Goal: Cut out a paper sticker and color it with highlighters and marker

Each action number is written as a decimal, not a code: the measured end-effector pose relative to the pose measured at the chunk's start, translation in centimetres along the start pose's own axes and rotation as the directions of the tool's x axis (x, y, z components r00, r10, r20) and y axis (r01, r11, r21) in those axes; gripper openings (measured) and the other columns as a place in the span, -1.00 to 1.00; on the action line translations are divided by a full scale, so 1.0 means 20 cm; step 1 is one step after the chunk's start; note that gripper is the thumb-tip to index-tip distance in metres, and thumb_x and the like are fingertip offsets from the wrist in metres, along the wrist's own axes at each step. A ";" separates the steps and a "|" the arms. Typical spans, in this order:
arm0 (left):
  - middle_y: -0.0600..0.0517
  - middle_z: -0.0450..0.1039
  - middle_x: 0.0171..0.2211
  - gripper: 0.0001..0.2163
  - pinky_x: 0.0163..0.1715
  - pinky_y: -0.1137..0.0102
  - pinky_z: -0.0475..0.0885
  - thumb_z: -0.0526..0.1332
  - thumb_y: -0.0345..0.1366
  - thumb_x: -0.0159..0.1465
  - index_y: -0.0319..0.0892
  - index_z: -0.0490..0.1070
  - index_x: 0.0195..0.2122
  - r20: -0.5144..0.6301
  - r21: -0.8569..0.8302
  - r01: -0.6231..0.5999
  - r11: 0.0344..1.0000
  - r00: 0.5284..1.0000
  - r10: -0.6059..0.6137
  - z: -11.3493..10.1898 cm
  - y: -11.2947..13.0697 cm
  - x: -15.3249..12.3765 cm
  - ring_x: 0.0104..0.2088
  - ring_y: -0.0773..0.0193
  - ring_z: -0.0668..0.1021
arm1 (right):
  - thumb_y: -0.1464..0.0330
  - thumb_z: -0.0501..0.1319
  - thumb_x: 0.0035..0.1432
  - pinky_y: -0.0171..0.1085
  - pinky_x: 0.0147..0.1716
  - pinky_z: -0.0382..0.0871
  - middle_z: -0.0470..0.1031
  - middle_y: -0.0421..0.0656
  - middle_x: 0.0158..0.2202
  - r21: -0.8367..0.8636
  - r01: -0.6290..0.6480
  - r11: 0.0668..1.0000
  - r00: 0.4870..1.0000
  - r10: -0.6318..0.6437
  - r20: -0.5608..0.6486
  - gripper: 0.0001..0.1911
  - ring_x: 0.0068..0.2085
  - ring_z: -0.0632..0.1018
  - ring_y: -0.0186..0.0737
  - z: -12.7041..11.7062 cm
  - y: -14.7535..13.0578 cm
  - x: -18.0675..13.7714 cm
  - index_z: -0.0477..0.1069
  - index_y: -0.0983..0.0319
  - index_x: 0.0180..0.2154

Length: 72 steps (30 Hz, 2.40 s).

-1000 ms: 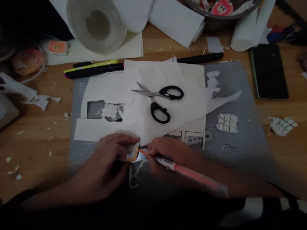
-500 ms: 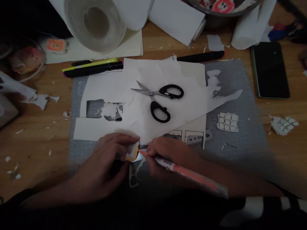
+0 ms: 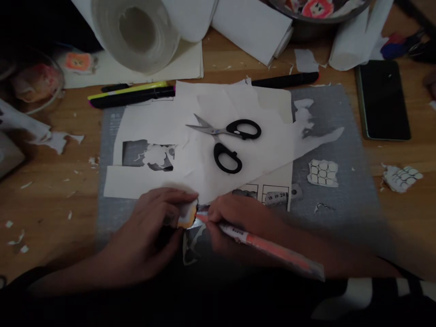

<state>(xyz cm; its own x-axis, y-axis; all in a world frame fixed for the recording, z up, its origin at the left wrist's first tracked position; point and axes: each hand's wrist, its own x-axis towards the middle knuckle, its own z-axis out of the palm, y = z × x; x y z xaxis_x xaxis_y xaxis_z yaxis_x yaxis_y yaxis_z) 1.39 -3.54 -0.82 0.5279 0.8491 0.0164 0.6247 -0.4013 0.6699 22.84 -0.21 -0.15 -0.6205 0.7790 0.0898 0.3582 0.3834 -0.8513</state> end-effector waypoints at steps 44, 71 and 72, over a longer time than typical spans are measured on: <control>-0.10 0.43 -0.11 -0.81 -0.15 0.16 0.31 0.20 -0.38 0.17 -0.14 0.13 -0.33 -0.058 0.079 0.058 0.995 0.997 -0.054 0.00 0.00 0.00 -0.09 0.10 0.43 | 0.47 0.15 0.06 -0.38 -0.47 0.36 0.48 -0.24 -0.43 0.024 0.021 0.999 0.989 -0.017 -0.145 -0.91 -0.44 0.52 -0.35 0.07 0.07 -0.04 0.28 0.17 -0.37; -0.10 0.42 -0.12 -0.83 -0.17 0.16 0.29 0.19 -0.40 0.15 -0.15 0.14 -0.34 -0.059 0.078 0.048 0.996 0.997 -0.044 0.00 0.01 0.00 -0.10 0.09 0.43 | 0.51 0.13 0.05 -0.37 -0.52 0.40 0.47 -0.25 -0.46 0.035 0.126 0.991 0.986 -0.121 -0.116 -0.87 -0.44 0.53 -0.34 0.06 0.05 -0.02 0.28 0.17 -0.37; -0.10 0.42 -0.12 -0.83 -0.17 0.16 0.29 0.19 -0.40 0.15 -0.16 0.14 -0.34 -0.059 0.077 0.048 0.996 0.997 -0.043 0.00 0.01 0.00 -0.10 0.09 0.43 | 0.51 0.13 0.05 -0.37 -0.52 0.39 0.46 -0.25 -0.46 0.024 0.112 0.993 0.986 -0.109 -0.123 -0.88 -0.45 0.53 -0.35 0.06 0.06 -0.03 0.28 0.17 -0.38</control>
<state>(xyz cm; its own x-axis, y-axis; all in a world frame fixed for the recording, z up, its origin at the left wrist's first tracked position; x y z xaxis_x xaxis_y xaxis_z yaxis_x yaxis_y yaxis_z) 1.46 -3.67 -0.64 0.4654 0.8846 0.0316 0.6916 -0.3857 0.6107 22.74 -0.82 -1.88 -0.5653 0.7878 0.2445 0.2694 0.4565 -0.8479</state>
